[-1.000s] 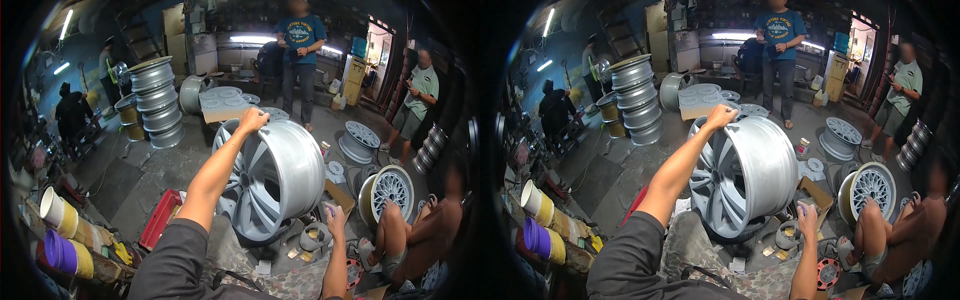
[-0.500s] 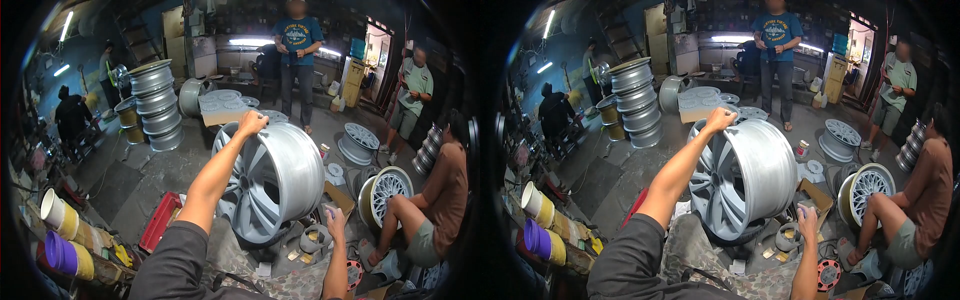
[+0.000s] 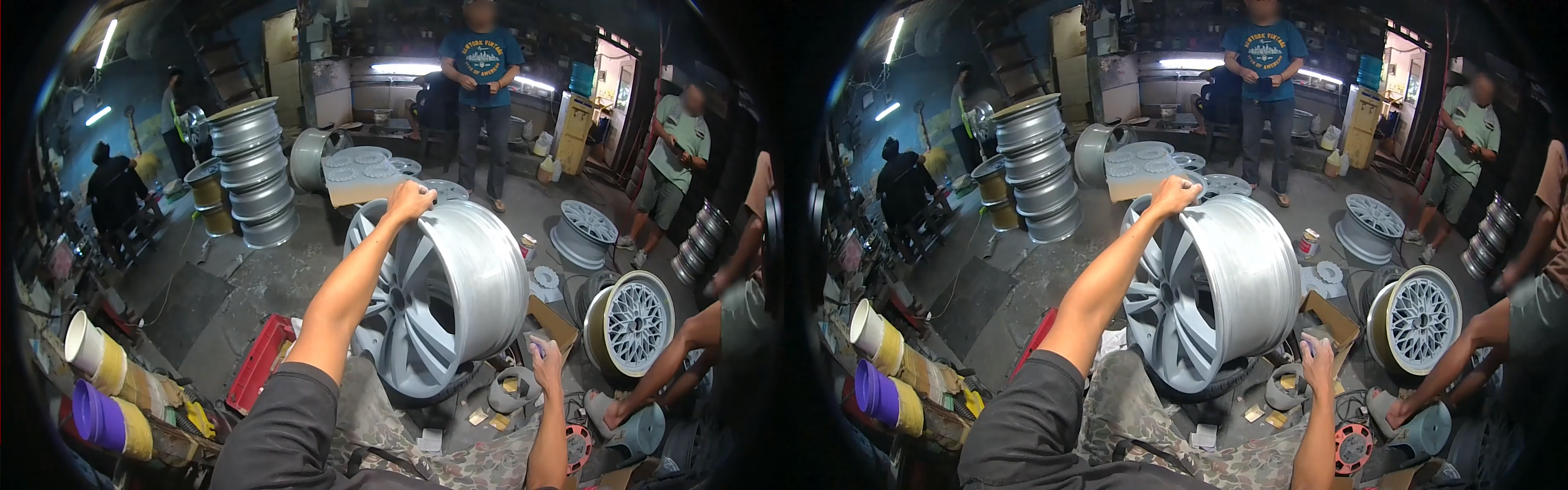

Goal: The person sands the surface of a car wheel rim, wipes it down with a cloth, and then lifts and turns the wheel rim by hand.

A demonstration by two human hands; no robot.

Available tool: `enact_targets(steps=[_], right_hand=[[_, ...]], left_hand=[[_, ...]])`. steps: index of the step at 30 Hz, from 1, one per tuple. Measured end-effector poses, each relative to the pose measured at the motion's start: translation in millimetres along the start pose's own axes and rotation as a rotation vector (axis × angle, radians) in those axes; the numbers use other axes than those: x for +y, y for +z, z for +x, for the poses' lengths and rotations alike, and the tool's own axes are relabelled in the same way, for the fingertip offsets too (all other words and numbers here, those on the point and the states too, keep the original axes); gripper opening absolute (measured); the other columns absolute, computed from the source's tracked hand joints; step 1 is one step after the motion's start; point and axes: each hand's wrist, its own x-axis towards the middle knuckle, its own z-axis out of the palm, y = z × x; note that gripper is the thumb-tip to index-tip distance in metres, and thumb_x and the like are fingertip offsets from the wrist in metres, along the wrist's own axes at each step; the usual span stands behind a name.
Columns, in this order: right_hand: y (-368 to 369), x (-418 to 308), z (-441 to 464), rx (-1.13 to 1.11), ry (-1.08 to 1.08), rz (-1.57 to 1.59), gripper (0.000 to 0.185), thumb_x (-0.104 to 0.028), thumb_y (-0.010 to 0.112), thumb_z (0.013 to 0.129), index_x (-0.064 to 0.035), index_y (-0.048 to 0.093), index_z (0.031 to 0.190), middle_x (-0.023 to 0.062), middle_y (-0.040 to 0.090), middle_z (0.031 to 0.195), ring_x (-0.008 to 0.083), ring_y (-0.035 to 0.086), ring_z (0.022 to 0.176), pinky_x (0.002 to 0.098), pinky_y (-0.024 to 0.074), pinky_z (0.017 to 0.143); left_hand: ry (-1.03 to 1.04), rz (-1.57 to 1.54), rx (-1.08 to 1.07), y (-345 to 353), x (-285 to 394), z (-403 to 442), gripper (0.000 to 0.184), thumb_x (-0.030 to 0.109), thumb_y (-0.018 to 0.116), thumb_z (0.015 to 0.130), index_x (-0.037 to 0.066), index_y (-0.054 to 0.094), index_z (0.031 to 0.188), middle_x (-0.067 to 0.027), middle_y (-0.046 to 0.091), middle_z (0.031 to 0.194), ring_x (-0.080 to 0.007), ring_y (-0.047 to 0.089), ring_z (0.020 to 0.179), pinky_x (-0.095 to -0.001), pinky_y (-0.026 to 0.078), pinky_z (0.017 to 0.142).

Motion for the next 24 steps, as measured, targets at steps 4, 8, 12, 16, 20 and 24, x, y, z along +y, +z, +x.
enact_targets(steps=[4,8,12,16,20,24], right_hand=[[-0.2,-0.3,-0.1,0.021,-0.041,0.007,0.024,-0.019,0.066,0.093,-0.0079,0.072,0.114,0.0139,0.053,0.081,0.0289,0.055,0.077,0.0394,0.0446,0.073],[-4.4,-5.1,0.1,-0.034,0.024,0.023,0.026,-0.018,0.064,0.093,-0.0082,0.071,0.116,0.0179,0.054,0.086,0.0342,0.057,0.083,0.0428,0.0452,0.078],[-1.3,-1.3,-0.1,0.012,-0.026,0.009,0.023,-0.017,0.064,0.094,-0.0071,0.072,0.113,0.0152,0.055,0.081,0.0303,0.057,0.077,0.0403,0.0450,0.074],[-0.8,-0.7,0.0,0.015,-0.030,0.009,0.023,-0.017,0.062,0.095,-0.0068,0.072,0.113,0.0155,0.055,0.081,0.0307,0.057,0.077,0.0406,0.0450,0.074],[-1.3,-1.1,-0.3,0.007,-0.025,0.012,0.023,-0.017,0.062,0.095,-0.0068,0.072,0.113,0.0159,0.055,0.081,0.0311,0.057,0.077,0.0410,0.0451,0.073],[0.6,1.8,-0.2,0.011,-0.036,0.008,0.023,-0.018,0.062,0.096,-0.0069,0.072,0.113,0.0160,0.054,0.081,0.0317,0.056,0.077,0.0416,0.0448,0.073]], left_hand=[[-0.006,0.000,0.000,-0.8,1.2,-1.5,0.039,0.044,0.062,0.087,0.012,0.079,0.074,-0.0089,0.075,0.078,-0.0294,0.072,0.084,-0.0406,0.053,0.081],[-0.007,0.009,-0.002,-0.7,1.2,-1.1,0.038,0.044,0.062,0.087,0.013,0.079,0.074,-0.0086,0.075,0.078,-0.0291,0.072,0.084,-0.0405,0.053,0.081],[-0.006,0.009,0.000,-0.5,1.1,-1.0,0.038,0.044,0.062,0.087,0.013,0.079,0.074,-0.0098,0.075,0.078,-0.0299,0.072,0.084,-0.0409,0.053,0.081],[0.006,0.011,0.006,-0.8,1.3,-1.5,0.039,0.044,0.062,0.086,0.012,0.079,0.074,-0.0115,0.074,0.077,-0.0315,0.071,0.083,-0.0413,0.053,0.081],[-0.006,0.013,-0.006,-1.5,2.3,-1.6,0.039,0.045,0.062,0.086,0.012,0.079,0.074,-0.0117,0.074,0.077,-0.0319,0.071,0.083,-0.0416,0.053,0.081],[-0.014,0.010,-0.009,-2.1,3.3,-2.3,0.039,0.045,0.062,0.086,0.012,0.079,0.075,-0.0118,0.074,0.077,-0.0317,0.071,0.084,-0.0419,0.053,0.081]])
